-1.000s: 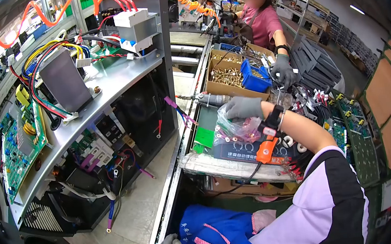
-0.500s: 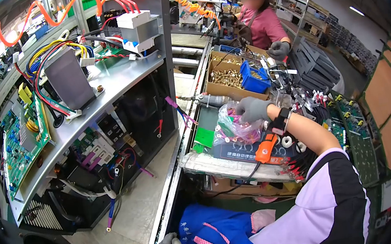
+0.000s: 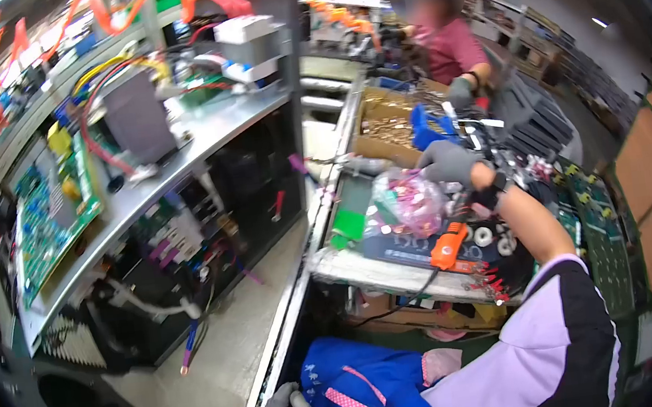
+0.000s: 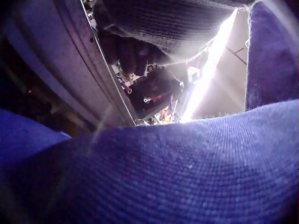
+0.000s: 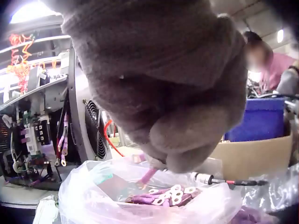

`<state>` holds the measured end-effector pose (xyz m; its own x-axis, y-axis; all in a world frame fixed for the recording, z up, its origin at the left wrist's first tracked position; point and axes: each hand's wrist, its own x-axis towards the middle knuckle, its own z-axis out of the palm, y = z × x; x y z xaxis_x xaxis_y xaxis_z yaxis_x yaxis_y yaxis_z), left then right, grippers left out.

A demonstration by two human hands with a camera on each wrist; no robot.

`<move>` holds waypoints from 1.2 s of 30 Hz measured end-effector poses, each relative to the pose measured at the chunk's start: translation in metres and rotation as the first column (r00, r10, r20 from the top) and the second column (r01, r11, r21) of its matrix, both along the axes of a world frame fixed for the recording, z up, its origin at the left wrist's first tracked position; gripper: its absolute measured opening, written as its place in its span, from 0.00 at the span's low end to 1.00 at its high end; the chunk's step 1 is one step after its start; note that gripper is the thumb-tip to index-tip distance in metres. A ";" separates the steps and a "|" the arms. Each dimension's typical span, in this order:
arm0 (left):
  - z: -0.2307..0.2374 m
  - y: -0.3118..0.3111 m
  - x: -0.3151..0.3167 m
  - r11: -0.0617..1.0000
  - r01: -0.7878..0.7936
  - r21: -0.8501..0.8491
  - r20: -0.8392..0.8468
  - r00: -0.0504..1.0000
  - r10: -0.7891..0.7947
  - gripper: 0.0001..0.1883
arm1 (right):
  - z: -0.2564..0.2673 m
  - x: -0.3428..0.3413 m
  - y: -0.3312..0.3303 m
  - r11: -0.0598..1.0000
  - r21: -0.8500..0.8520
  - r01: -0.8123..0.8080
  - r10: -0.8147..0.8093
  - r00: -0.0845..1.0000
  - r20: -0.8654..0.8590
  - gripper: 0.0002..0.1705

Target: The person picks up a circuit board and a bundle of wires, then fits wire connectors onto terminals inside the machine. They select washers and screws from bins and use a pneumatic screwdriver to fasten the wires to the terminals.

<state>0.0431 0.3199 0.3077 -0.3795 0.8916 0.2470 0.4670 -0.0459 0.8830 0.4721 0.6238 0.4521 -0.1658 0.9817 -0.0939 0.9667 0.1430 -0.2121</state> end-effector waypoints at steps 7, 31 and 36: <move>0.004 0.004 -0.007 0.996 -0.018 0.092 -0.128 0.991 0.030 0.07 | 0.047 -0.177 -0.055 0.903 0.168 -0.396 0.429 0.848 -0.310 0.12; -0.002 -0.004 -0.047 0.970 -0.219 0.102 -0.218 0.947 0.237 0.11 | -0.117 -0.387 -0.080 0.650 0.031 -0.759 0.755 0.640 -0.145 0.09; 0.028 0.049 -0.042 0.978 -0.199 -0.056 -0.543 0.828 0.138 0.24 | -0.128 -0.410 -0.071 0.544 0.008 -0.839 0.839 0.544 0.025 0.10</move>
<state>0.0006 0.3685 0.3353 -0.3628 0.8582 0.3632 0.8584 0.1560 0.4887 0.0617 0.5528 0.3244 -0.9134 0.3969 -0.0901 0.4069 0.8942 -0.1863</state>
